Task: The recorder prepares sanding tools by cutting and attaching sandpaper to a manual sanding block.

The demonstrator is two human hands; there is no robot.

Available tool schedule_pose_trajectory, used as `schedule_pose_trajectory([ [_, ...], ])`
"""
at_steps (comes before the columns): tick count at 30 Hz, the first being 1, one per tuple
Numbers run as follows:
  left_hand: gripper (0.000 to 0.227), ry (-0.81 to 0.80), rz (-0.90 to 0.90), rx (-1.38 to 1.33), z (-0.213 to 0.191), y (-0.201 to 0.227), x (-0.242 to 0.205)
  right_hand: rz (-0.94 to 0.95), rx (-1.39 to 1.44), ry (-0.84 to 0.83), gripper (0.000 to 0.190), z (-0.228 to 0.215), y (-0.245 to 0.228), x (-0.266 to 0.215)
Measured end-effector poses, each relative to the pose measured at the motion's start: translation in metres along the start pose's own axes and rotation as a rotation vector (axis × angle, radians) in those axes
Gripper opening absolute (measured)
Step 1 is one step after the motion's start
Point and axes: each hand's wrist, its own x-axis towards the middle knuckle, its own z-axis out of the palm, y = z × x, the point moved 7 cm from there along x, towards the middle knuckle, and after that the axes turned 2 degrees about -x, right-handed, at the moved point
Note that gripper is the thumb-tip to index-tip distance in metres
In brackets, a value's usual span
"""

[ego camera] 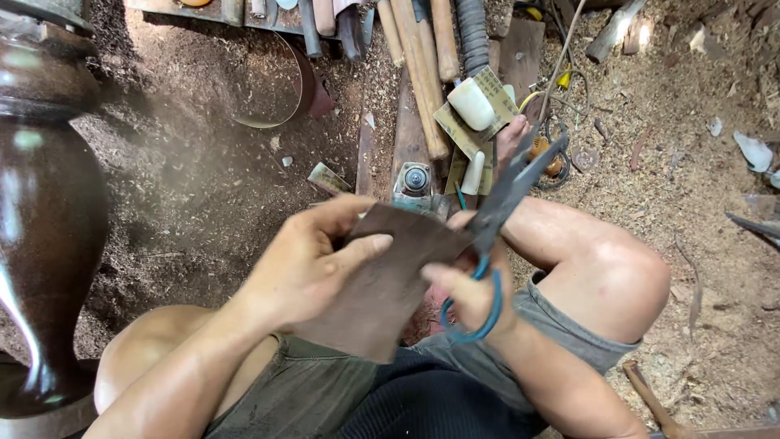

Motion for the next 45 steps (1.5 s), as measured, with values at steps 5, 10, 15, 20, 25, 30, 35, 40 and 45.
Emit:
schedule_pose_trajectory([
  [5,0.055,0.188,0.229,0.110,-0.028,0.002,-0.007,-0.149,-0.162,0.085,0.054,-0.019,-0.042,0.021],
  [10,0.081,0.425,0.861,0.749,0.006,0.064,-0.032,-0.146,-0.256,-0.240,0.061,0.008,-0.062,0.038],
  [15,0.035,-0.010,-0.008,0.383,0.019,-0.005,0.003,-0.248,-0.113,-0.373,0.058,0.013,-0.066,0.050],
  [20,0.023,0.164,0.209,-0.028,-0.002,-0.017,-0.010,-0.277,0.150,-0.137,0.062,-0.038,-0.084,0.051],
  [25,0.022,0.401,0.219,-0.306,-0.021,-0.034,-0.023,-0.386,-0.044,-0.047,0.067,-0.034,-0.070,0.029],
  [30,0.059,0.368,0.007,0.032,-0.041,-0.018,-0.013,-0.280,-0.070,-0.014,0.060,-0.033,-0.039,0.017],
  [35,0.092,0.465,0.381,0.461,-0.027,0.039,-0.022,-0.123,-0.066,-0.108,0.053,-0.006,-0.025,0.013],
  [40,0.026,-0.080,-0.182,0.095,0.015,-0.008,0.007,-0.198,-0.081,-0.122,0.052,-0.002,-0.003,0.003],
  [45,0.019,-0.126,-0.299,0.110,0.003,0.001,0.005,-0.188,-0.167,-0.343,0.070,0.007,-0.019,0.001],
])
